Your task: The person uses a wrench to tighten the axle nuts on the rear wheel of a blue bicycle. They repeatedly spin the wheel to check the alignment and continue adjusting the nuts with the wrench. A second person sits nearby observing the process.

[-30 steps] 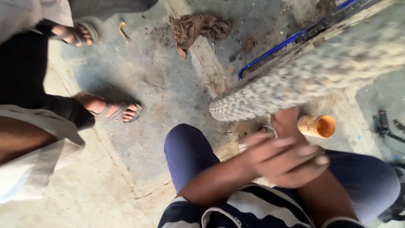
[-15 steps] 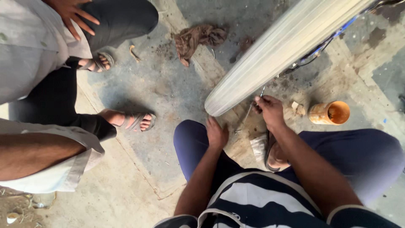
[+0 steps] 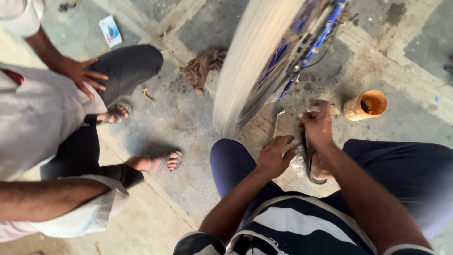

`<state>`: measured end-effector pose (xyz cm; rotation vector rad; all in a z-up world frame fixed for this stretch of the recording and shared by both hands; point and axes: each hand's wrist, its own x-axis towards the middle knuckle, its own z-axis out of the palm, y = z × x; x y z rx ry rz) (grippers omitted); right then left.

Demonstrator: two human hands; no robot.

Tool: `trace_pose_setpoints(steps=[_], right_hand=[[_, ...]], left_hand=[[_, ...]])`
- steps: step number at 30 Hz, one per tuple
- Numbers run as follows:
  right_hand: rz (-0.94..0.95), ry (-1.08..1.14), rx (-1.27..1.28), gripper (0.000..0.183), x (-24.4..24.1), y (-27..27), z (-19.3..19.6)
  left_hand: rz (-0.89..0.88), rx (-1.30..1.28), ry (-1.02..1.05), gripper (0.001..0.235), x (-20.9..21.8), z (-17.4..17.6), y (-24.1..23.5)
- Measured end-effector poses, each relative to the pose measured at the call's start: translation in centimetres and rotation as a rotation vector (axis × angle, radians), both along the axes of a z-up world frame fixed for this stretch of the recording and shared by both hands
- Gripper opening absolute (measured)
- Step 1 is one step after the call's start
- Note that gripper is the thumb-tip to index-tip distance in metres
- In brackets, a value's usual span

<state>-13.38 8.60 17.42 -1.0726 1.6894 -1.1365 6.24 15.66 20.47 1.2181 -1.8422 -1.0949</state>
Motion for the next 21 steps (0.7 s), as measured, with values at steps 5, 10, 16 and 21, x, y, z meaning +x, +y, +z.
trace_pose_setpoints(steps=[5,10,16,21], right_hand=[[0.030,-0.088,-0.036,0.019,-2.6,-2.4,4.7],[0.133,0.035,-0.142,0.034,-4.6,-2.8,6.2],[0.131,0.615,-0.269,0.019,-7.6,-3.1,3.4],[0.167,0.323,-0.298,0.020,-8.8,-7.3,-0.3]], left_hand=[[0.079,-0.342,0.103,0.035,0.2,9.3,-1.3],[0.305,-0.797,0.060,0.026,3.4,18.0,-1.6],[0.726,-0.884,-0.283,0.069,5.6,22.1,-3.7],[0.622,-0.600,-0.238,0.087,6.1,23.3,-5.6]])
